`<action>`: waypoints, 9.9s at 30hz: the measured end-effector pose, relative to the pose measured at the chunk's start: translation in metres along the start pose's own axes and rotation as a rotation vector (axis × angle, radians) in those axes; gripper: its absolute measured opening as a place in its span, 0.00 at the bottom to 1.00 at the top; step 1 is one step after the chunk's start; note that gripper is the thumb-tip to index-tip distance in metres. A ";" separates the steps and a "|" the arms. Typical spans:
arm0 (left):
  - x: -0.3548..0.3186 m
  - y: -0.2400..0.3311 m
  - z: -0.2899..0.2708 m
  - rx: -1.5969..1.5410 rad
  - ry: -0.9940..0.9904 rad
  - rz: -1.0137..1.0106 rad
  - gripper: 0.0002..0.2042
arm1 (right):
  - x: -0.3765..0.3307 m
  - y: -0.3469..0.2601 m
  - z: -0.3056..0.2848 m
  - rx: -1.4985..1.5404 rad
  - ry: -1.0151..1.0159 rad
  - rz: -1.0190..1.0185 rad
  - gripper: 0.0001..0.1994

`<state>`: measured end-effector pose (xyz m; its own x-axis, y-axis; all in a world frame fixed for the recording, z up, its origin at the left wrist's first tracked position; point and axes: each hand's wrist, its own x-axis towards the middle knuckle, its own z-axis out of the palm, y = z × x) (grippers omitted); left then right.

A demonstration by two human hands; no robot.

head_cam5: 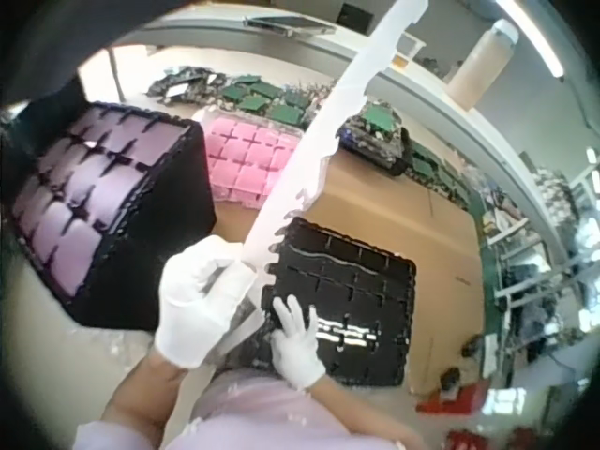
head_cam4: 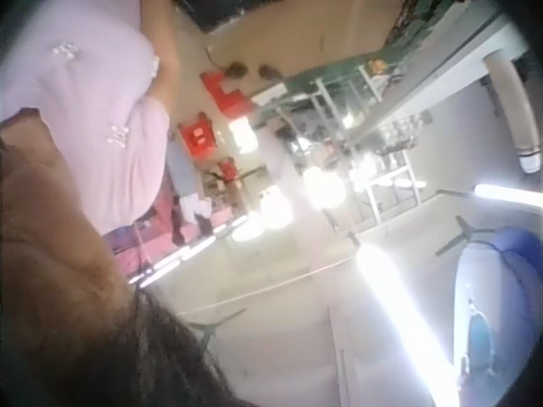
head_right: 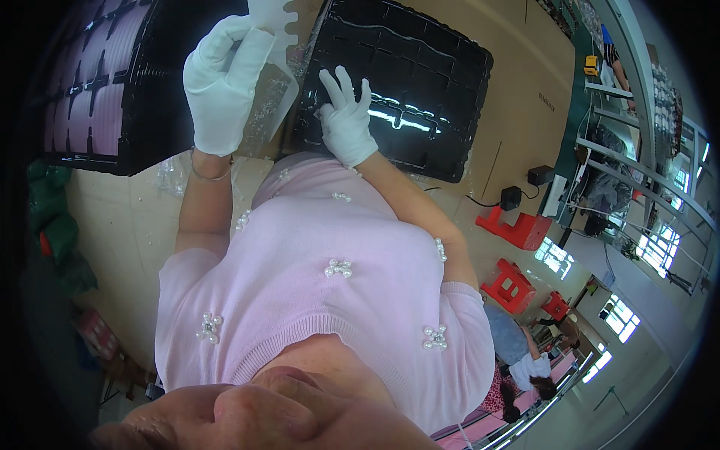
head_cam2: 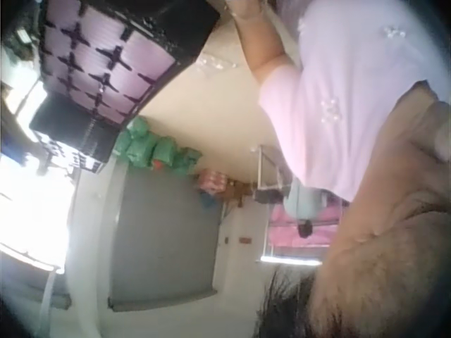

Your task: Assembling protective components by placing pink foam inserts and white divider strips into black plastic trays.

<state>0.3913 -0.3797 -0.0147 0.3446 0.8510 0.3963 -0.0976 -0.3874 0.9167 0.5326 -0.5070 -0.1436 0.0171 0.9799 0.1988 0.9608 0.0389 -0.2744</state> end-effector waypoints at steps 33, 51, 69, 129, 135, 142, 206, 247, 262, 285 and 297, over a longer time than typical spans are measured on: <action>-0.023 0.011 0.015 -0.309 -0.021 -0.181 0.04 | -0.479 0.196 -0.086 -0.207 -0.340 1.255 0.18; 0.172 -0.167 0.070 0.784 -0.164 -0.189 0.21 | 0.232 0.203 -0.053 1.558 0.193 0.654 0.07; 0.243 -0.287 0.121 1.112 -0.346 -0.287 0.11 | 0.250 0.234 -0.016 1.571 0.222 0.759 0.06; 0.085 -0.124 0.057 -0.391 -0.343 -0.734 0.17 | 0.083 0.273 -0.080 1.164 0.197 0.885 0.11; 0.098 -0.119 0.068 -0.535 -0.227 -0.885 0.20 | 0.063 0.244 -0.114 1.242 0.171 0.996 0.16; 0.072 -0.128 0.090 -0.174 -0.155 -0.795 0.09 | 0.012 0.241 -0.108 1.180 0.240 1.005 0.05; 0.042 -0.147 0.133 1.046 -0.138 -0.280 0.11 | -0.008 0.324 -0.062 0.163 0.373 0.882 0.11; 0.045 -0.157 0.140 1.282 -0.209 -0.168 0.11 | -0.002 0.322 -0.057 0.131 0.336 0.900 0.10; 0.079 -0.093 0.107 1.433 -0.734 0.150 0.52 | -0.067 0.298 -0.159 -0.265 0.273 0.567 0.35; 0.004 -0.063 0.119 1.586 -1.365 0.025 0.62 | -0.087 0.185 -0.142 -0.413 -0.679 0.336 0.52; 0.001 -0.050 0.133 1.699 -1.437 0.056 0.65 | -0.088 0.185 -0.148 -0.423 -0.723 0.326 0.55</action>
<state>0.5207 -0.4063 -0.0666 0.6957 0.3863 -0.6056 0.2547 -0.9210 -0.2948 0.7493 -0.6151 -0.0729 0.2655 0.8194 -0.5080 0.9628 -0.1979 0.1840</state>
